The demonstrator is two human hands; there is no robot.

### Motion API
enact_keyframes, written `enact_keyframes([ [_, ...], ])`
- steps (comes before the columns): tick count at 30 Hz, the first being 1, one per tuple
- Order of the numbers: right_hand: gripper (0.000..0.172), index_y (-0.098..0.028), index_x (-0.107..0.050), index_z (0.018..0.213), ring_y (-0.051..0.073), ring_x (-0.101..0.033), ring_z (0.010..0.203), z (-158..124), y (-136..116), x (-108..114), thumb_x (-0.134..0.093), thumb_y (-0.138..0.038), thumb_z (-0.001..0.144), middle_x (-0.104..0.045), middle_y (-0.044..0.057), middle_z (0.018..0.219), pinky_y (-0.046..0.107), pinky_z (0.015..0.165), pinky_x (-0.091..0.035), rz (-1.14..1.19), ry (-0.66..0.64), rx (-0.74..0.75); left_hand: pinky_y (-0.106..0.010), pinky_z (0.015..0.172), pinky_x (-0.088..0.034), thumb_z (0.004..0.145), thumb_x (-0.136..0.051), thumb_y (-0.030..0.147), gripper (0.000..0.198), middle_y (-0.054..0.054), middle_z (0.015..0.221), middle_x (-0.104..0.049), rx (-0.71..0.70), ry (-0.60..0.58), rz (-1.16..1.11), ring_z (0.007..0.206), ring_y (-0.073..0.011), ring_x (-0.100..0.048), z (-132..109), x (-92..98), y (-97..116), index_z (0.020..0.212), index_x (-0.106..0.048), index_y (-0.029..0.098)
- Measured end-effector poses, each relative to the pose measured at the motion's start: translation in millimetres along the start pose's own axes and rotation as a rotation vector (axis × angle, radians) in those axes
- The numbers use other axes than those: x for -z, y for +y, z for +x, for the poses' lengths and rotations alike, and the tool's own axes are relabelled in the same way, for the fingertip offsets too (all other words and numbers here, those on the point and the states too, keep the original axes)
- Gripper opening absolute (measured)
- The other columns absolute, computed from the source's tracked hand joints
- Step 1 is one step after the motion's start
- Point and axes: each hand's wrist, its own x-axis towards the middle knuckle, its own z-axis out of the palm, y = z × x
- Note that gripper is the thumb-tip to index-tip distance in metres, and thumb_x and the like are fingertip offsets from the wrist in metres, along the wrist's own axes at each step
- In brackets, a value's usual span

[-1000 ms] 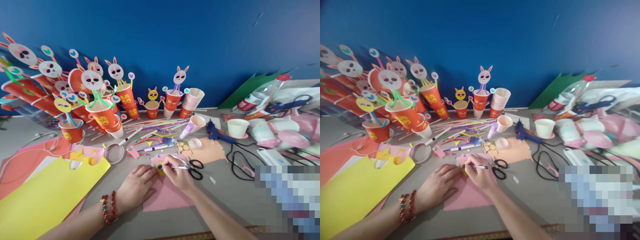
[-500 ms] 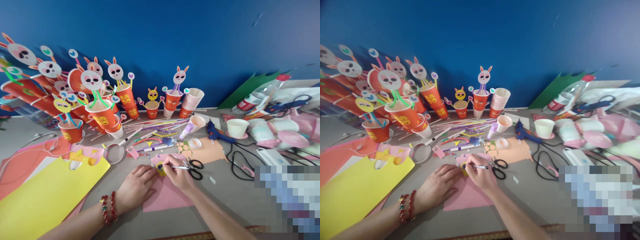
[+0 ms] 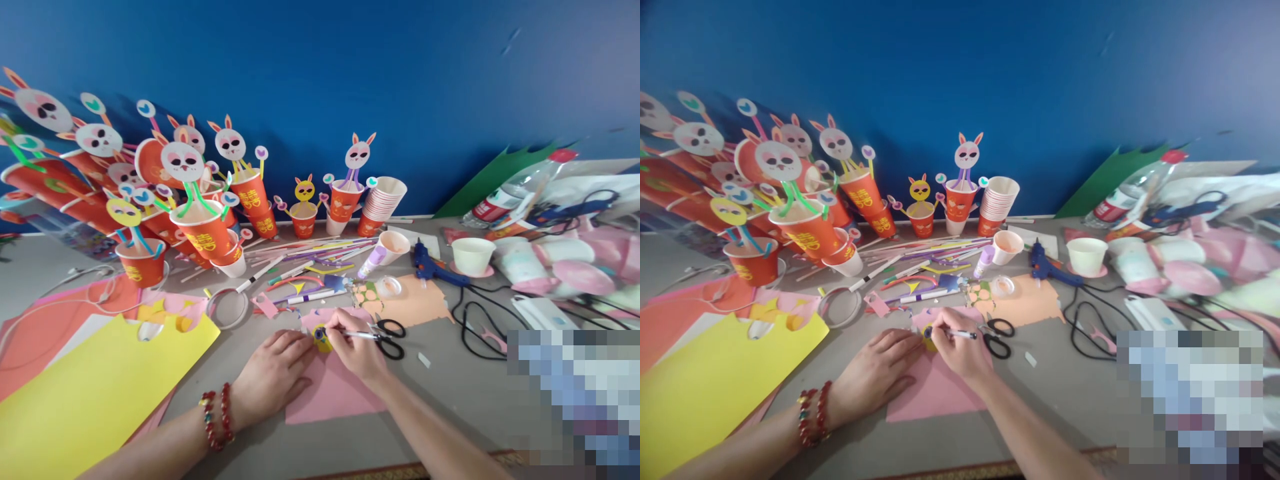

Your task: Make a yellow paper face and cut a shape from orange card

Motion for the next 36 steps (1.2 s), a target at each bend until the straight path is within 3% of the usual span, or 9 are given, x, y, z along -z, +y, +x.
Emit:
enact_keyframes([
  [36,0.02,-0.021,-0.047,0.07,0.012,-0.047,0.057,-0.9,3.7,-0.5,-0.046,-0.012,0.088,-0.05,-0.004,0.061,0.024,0.056,-0.034,0.002,0.066,0.018,-0.041,0.106,-0.041,0.095,-0.056,0.037,0.046,-0.006,0.138,-0.057,-0.008,0.015,0.011,0.124,-0.0251,-0.049,-1.5,-2.5,-1.0,0.136,-0.051,0.018],
])
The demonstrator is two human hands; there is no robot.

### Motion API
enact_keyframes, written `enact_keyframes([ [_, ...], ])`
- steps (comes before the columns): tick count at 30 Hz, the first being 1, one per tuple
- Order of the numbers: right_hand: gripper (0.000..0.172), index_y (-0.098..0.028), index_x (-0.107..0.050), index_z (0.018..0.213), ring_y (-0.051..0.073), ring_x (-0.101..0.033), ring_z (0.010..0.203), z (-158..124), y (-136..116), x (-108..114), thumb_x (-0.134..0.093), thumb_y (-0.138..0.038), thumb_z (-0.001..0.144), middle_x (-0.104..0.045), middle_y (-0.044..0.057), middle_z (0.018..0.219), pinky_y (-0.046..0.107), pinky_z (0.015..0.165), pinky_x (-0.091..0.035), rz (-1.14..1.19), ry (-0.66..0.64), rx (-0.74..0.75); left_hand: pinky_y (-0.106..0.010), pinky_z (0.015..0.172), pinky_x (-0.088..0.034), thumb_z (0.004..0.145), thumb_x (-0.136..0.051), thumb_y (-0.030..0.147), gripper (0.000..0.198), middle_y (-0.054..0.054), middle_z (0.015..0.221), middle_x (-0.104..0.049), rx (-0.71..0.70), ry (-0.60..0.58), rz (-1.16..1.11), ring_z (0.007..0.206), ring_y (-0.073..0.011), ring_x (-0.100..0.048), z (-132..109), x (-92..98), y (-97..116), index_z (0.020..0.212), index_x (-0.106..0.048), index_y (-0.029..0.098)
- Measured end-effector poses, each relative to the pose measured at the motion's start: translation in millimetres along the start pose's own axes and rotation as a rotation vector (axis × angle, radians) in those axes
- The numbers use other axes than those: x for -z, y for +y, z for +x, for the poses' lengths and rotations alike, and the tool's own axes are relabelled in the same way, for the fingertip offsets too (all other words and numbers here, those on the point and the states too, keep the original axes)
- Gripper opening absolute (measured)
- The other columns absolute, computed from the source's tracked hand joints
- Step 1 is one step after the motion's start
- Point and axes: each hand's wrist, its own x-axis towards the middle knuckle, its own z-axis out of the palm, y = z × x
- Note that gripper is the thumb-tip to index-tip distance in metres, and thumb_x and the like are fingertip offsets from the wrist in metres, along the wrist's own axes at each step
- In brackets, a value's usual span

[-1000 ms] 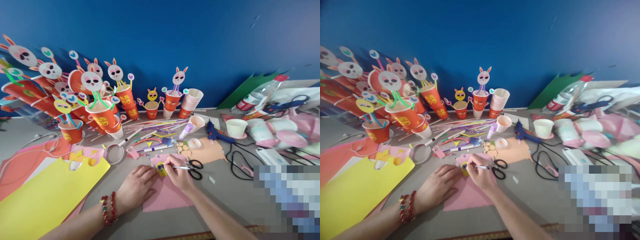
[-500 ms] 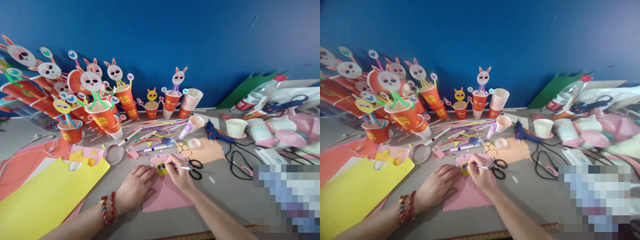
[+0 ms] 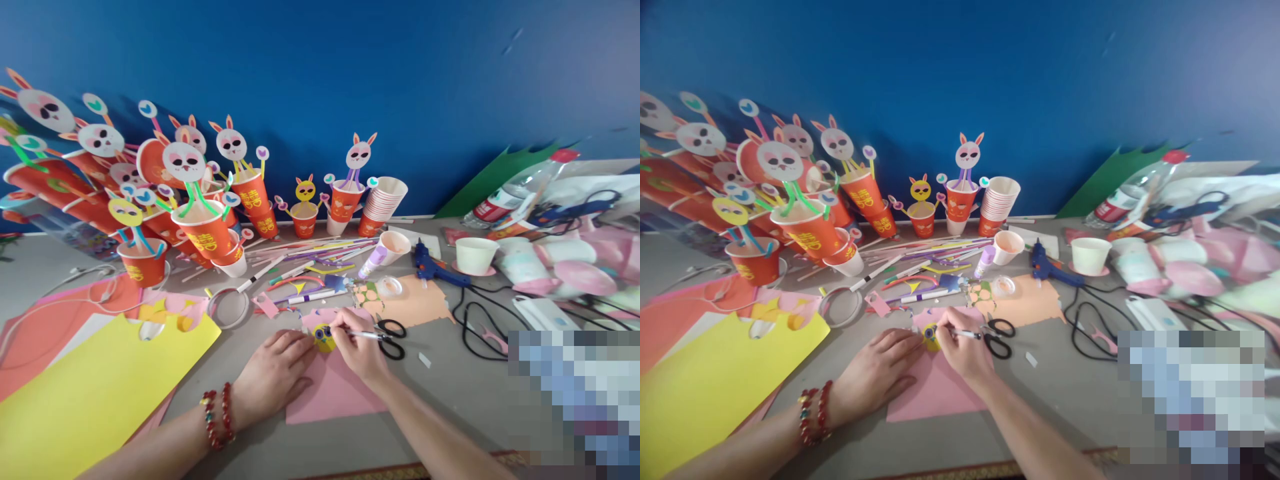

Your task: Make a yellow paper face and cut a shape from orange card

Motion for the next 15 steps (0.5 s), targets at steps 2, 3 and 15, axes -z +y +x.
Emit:
enact_keyframes([
  [2,0.02,-0.021,-0.046,0.07,0.012,-0.047,0.056,0.1,-0.1,-0.1,-0.046,-0.012,0.088,-0.05,-0.004,0.061,0.024,0.056,-0.033,-0.012,-0.005,0.001,-0.041,0.106,-0.041,0.095,-0.055,0.037,0.046,-0.007,0.137,-0.057,-0.003,-0.002,0.003,0.124,-0.0254,-0.05,0.2,-0.1,-0.2,0.136,-0.051,0.018],
  [3,0.019,-0.021,-0.046,0.07,0.012,-0.047,0.056,0.0,-0.1,-0.1,-0.046,-0.012,0.088,-0.05,-0.004,0.062,0.024,0.056,-0.033,-0.016,-0.008,0.002,-0.041,0.106,-0.041,0.095,-0.055,0.037,0.046,-0.007,0.137,-0.057,-0.004,-0.003,0.003,0.123,-0.0255,-0.05,0.3,0.1,-0.2,0.136,-0.051,0.018],
  [15,0.02,-0.021,-0.047,0.069,0.012,-0.045,0.055,-2.0,1.7,1.0,-0.045,-0.013,0.088,-0.049,-0.004,0.061,0.025,0.053,-0.031,-0.006,0.004,-0.015,-0.041,0.107,-0.041,0.094,-0.056,0.035,0.046,-0.007,0.137,-0.057,-0.003,0.0,-0.002,0.124,-0.025,-0.049,0.4,1.6,0.4,0.137,-0.05,0.018],
])
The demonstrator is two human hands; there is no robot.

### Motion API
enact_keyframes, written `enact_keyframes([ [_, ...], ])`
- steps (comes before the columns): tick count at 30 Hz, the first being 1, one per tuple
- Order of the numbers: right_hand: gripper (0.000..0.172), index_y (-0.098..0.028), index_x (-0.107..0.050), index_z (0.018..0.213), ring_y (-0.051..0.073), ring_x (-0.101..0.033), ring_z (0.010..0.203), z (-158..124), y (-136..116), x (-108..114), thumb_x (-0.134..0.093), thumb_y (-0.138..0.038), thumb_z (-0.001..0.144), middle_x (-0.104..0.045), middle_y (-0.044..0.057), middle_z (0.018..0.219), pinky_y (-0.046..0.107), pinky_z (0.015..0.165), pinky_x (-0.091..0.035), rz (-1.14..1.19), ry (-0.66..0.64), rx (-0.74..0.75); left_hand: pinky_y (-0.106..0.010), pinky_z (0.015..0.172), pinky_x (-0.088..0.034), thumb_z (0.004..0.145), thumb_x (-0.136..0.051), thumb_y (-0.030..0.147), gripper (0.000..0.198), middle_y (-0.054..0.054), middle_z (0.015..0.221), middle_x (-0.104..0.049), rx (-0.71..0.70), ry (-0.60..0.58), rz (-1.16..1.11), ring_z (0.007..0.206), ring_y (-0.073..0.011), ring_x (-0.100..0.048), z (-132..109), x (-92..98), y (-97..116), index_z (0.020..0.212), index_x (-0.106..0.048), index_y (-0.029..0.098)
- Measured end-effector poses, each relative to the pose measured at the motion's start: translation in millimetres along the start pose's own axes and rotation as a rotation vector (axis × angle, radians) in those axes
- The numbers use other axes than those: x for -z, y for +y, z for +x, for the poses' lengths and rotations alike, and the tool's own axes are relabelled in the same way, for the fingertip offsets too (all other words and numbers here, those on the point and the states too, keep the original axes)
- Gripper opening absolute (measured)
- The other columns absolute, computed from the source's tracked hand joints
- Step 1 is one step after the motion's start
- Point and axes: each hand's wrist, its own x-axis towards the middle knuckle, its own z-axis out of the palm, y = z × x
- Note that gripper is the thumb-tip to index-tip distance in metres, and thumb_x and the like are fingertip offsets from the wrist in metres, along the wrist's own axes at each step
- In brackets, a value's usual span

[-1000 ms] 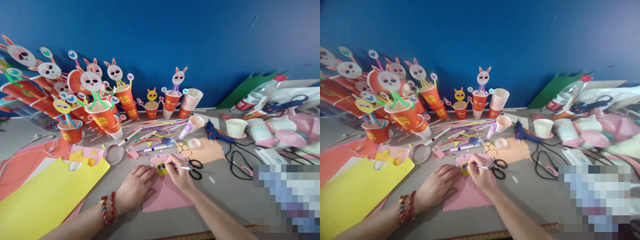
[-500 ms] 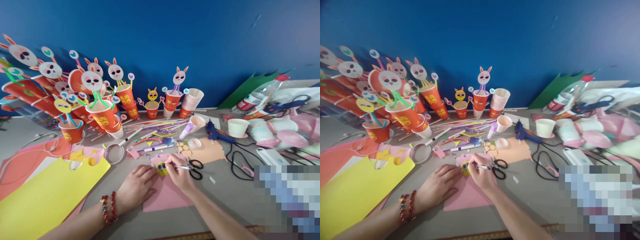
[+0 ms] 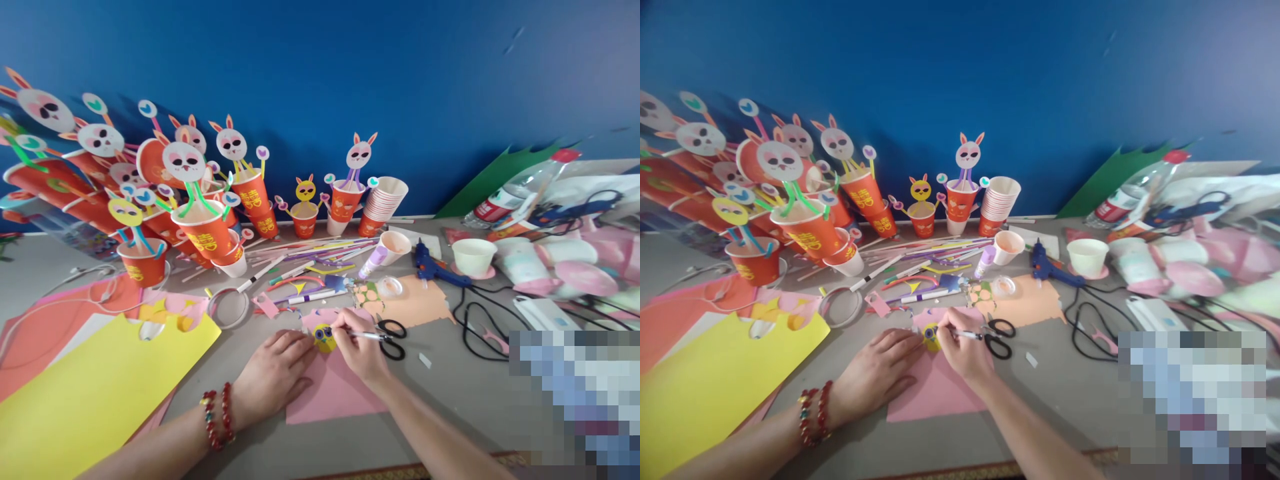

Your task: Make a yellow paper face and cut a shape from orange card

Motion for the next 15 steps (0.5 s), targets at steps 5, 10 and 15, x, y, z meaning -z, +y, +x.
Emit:
enact_keyframes([
  [5,0.02,-0.021,-0.046,0.069,0.013,-0.044,0.056,0.2,-0.2,0.1,-0.046,-0.013,0.088,-0.047,-0.004,0.061,0.025,0.053,-0.031,0.006,0.004,0.01,-0.041,0.107,-0.041,0.094,-0.057,0.035,0.046,-0.008,0.136,-0.057,-0.001,-0.003,0.002,0.124,-0.0249,-0.049,-0.1,0.1,0.0,0.137,-0.05,0.018],
  [10,0.02,-0.021,-0.046,0.069,0.012,-0.044,0.055,0.5,-0.2,-0.4,-0.046,-0.012,0.087,-0.047,-0.004,0.06,0.024,0.053,-0.031,0.007,-0.005,0.011,-0.041,0.107,-0.041,0.095,-0.055,0.034,0.045,-0.007,0.137,-0.057,-0.006,-0.002,0.0,0.124,-0.0255,-0.05,0.1,1.1,0.0,0.136,-0.051,0.018],
  [15,0.02,-0.021,-0.046,0.069,0.012,-0.044,0.055,-0.6,0.1,-0.1,-0.046,-0.012,0.087,-0.047,-0.004,0.06,0.025,0.053,-0.031,-0.005,0.018,0.004,-0.041,0.106,-0.042,0.094,-0.057,0.033,0.045,-0.007,0.136,-0.058,0.0,0.002,-0.001,0.123,-0.025,-0.051,0.8,1.7,0.0,0.135,-0.052,0.018],
])
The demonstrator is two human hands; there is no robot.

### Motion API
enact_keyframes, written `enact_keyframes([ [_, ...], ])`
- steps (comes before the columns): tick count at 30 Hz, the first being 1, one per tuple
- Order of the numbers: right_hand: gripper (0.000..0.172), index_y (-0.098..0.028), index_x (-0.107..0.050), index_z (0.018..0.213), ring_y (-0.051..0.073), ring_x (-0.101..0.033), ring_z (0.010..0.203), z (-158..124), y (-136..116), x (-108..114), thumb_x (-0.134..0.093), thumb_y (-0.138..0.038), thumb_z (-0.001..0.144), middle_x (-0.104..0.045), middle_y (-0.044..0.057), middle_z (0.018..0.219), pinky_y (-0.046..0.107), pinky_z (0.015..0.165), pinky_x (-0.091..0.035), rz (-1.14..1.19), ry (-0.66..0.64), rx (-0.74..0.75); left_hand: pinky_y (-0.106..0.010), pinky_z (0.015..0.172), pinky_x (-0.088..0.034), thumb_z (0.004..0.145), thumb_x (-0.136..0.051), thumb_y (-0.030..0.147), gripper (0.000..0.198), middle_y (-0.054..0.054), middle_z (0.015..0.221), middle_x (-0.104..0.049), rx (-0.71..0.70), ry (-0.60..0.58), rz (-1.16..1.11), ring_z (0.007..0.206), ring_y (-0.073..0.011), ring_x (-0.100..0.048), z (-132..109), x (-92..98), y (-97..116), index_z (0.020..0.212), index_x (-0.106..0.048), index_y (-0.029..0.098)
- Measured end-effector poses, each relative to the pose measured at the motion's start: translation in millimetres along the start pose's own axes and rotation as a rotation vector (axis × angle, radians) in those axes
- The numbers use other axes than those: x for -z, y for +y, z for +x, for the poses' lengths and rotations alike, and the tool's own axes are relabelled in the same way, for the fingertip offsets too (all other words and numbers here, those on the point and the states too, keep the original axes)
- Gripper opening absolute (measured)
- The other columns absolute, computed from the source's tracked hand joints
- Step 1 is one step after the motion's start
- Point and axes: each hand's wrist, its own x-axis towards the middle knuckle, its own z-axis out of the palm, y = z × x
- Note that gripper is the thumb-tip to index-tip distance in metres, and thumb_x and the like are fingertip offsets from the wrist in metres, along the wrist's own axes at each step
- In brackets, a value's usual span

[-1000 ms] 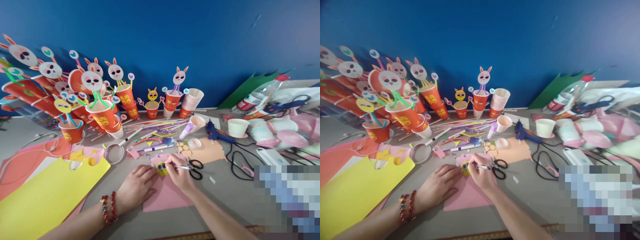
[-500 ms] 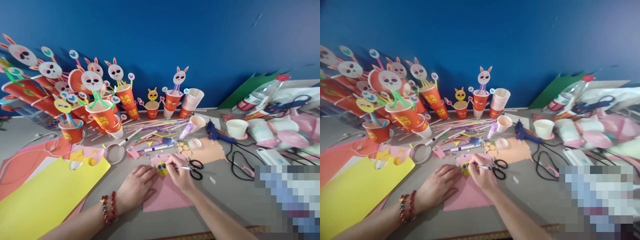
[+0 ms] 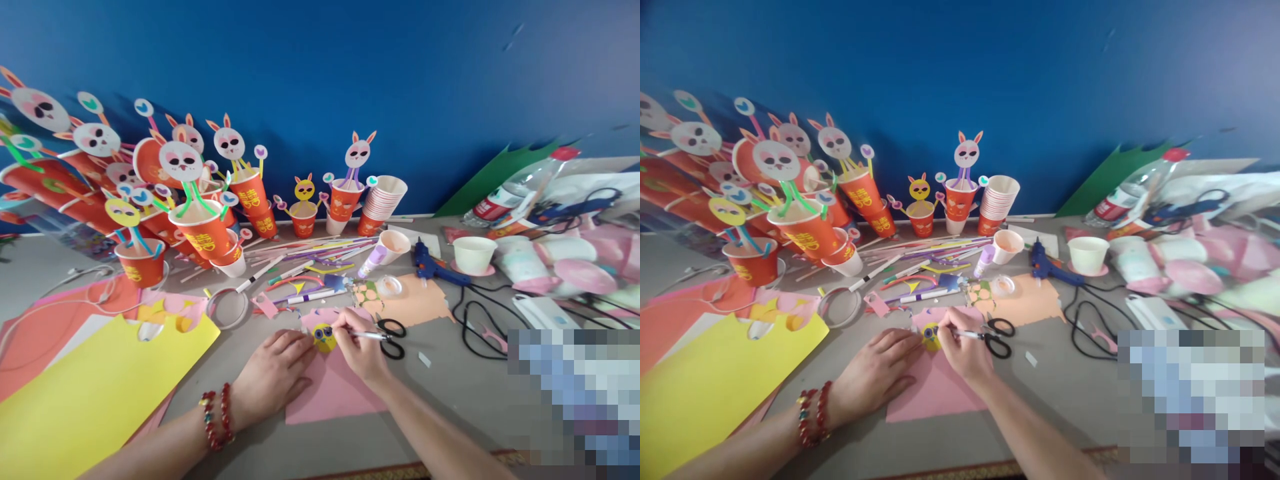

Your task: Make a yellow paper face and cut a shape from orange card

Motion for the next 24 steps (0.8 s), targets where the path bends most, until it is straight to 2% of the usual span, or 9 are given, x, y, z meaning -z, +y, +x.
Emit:
enact_keyframes([
  [10,0.02,-0.021,-0.046,0.068,0.012,-0.043,0.055,0.1,-1.8,0.1,-0.046,-0.012,0.085,-0.047,-0.004,0.06,0.025,0.052,-0.03,0.025,-0.004,-0.005,-0.041,0.107,-0.041,0.094,-0.057,0.035,0.046,-0.007,0.136,-0.057,-0.002,0.004,0.005,0.124,-0.0243,-0.05,-1.4,-2.5,-0.8,0.137,-0.051,0.019],
  [17,0.021,-0.021,-0.045,0.065,0.012,-0.04,0.053,0.3,3.9,0.1,-0.046,-0.012,0.084,-0.044,-0.005,0.058,0.024,0.051,-0.029,0.113,0.07,-0.044,-0.041,0.107,-0.041,0.095,-0.056,0.036,0.046,-0.006,0.137,-0.058,0.002,-0.005,0.001,0.124,-0.0248,-0.049,-1.2,-2.3,-1.0,0.136,-0.05,0.019],
  [24,0.02,-0.021,-0.047,0.067,0.011,-0.04,0.05,1.7,1.8,0.2,-0.047,-0.014,0.085,-0.045,-0.006,0.057,0.023,0.048,-0.028,0.097,0.013,-0.074,-0.041,0.106,-0.042,0.094,-0.056,0.035,0.046,-0.007,0.135,-0.058,-0.005,0.01,0.004,0.123,-0.0245,-0.05,-1.7,-3.4,-1.2,0.137,-0.05,0.018],
])
